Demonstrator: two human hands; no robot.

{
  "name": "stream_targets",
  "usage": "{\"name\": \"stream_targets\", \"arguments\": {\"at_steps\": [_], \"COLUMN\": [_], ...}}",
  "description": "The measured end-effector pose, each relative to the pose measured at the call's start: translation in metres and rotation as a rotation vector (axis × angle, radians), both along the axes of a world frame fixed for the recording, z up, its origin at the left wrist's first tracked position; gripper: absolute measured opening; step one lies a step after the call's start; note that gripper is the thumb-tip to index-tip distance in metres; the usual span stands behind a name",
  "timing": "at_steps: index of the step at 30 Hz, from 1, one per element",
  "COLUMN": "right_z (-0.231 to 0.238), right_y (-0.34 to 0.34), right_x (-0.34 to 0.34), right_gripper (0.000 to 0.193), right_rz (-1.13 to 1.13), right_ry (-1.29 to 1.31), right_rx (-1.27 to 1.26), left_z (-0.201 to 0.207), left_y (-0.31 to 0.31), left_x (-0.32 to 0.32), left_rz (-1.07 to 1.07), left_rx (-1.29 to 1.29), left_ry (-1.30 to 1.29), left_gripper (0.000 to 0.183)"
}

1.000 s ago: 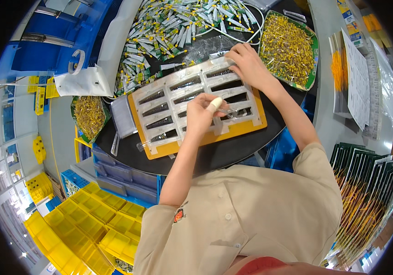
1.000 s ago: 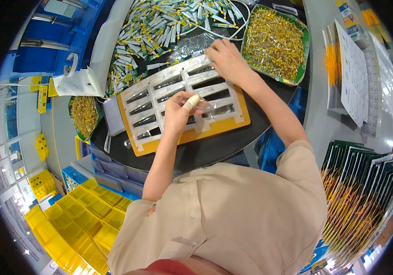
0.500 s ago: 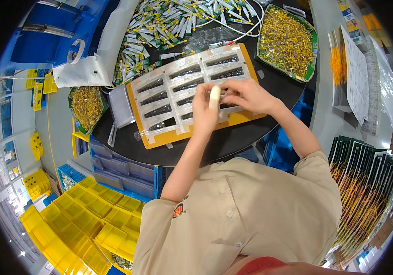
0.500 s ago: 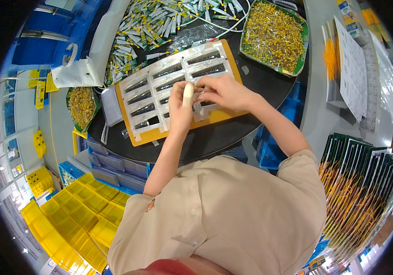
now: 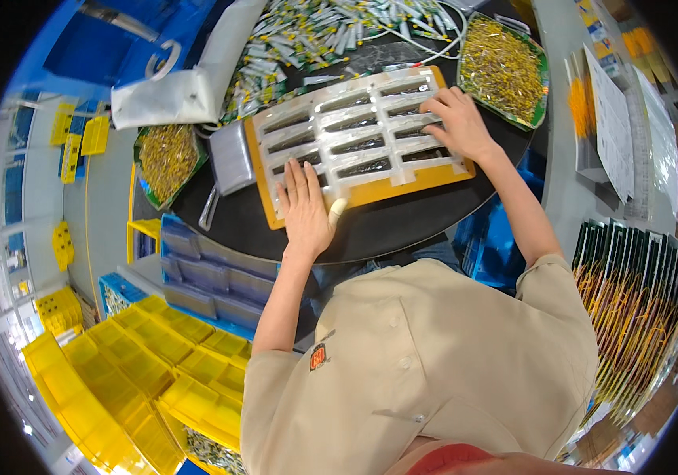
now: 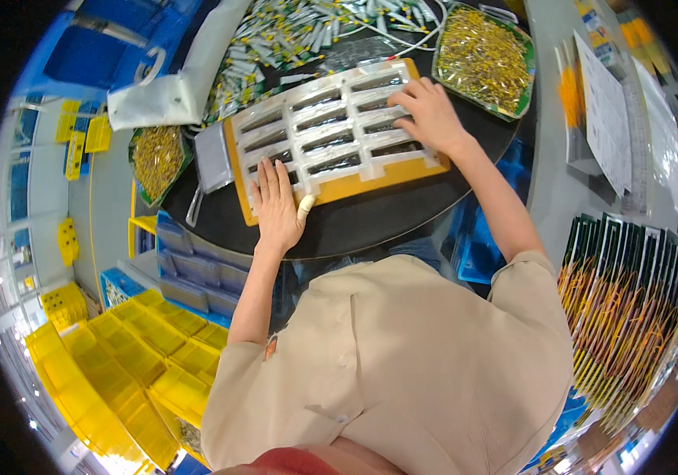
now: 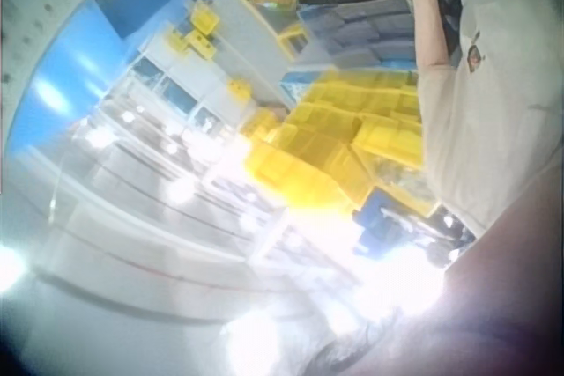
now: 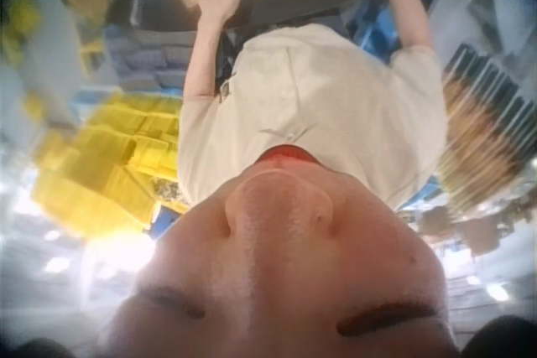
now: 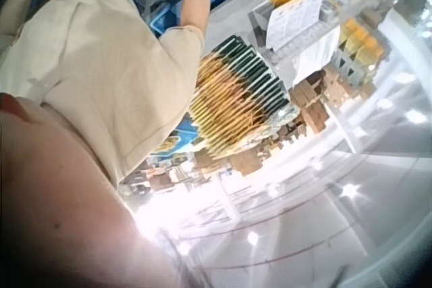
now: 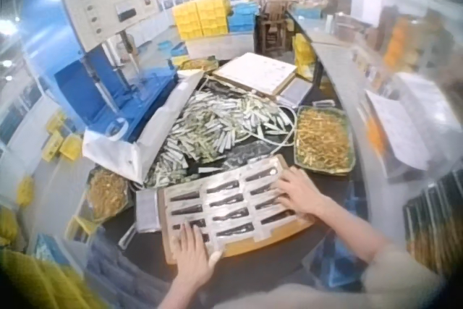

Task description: The person places small yellow components into a yellow tray with multiple slots, then covers the tray with a clear plastic sheet. The person repeats this cycle several times, handling the components and tray by hand.

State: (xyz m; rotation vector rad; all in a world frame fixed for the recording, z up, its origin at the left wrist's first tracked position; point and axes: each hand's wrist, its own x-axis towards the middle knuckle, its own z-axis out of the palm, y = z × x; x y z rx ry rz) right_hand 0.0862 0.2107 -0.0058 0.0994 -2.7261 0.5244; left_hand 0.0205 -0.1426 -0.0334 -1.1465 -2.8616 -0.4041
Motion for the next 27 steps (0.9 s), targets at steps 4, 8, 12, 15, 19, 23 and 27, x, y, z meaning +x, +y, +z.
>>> {"name": "stream_targets", "arguments": {"at_steps": [4,8,12,15,19,23,27], "right_z": [-0.003,0.001,0.02,0.027,0.011,0.002,0.009], "right_y": [0.001,-0.004,-0.039,-0.095,-0.16,-0.145,-0.113], "right_x": [-0.004,0.009,0.031,0.044,0.05,0.068,0.086], "right_gripper": [0.013,0.011,0.011,0.015,0.027,0.021,0.02], "right_rz": [0.182,0.148,0.032,0.02,0.23,0.037,0.035], "right_ry": [0.134,0.151,0.164,0.022,-0.343,-0.453,-0.502], "right_rx": [0.169,0.095,-0.138,-0.63,-1.538,-1.687,-1.599], "left_z": [-0.001,-0.042,-0.023,0.038,0.059,0.058,0.061], "left_y": [-0.067,-0.177,-0.212,-0.136,0.022,0.069,0.056], "left_x": [-0.034,-0.112,-0.108,-0.057,0.044,0.068,0.068], "left_rz": [0.272,0.695,0.722,0.706,0.023,-0.07,0.229], "left_rx": [0.23,0.108,0.238,0.92,1.149,0.963,0.911], "left_ry": [0.2,0.219,-0.014,-0.196,-0.812,-0.743,-1.066], "left_gripper": [0.068,0.043,0.031,0.04,0.007,0.018,0.029]}}
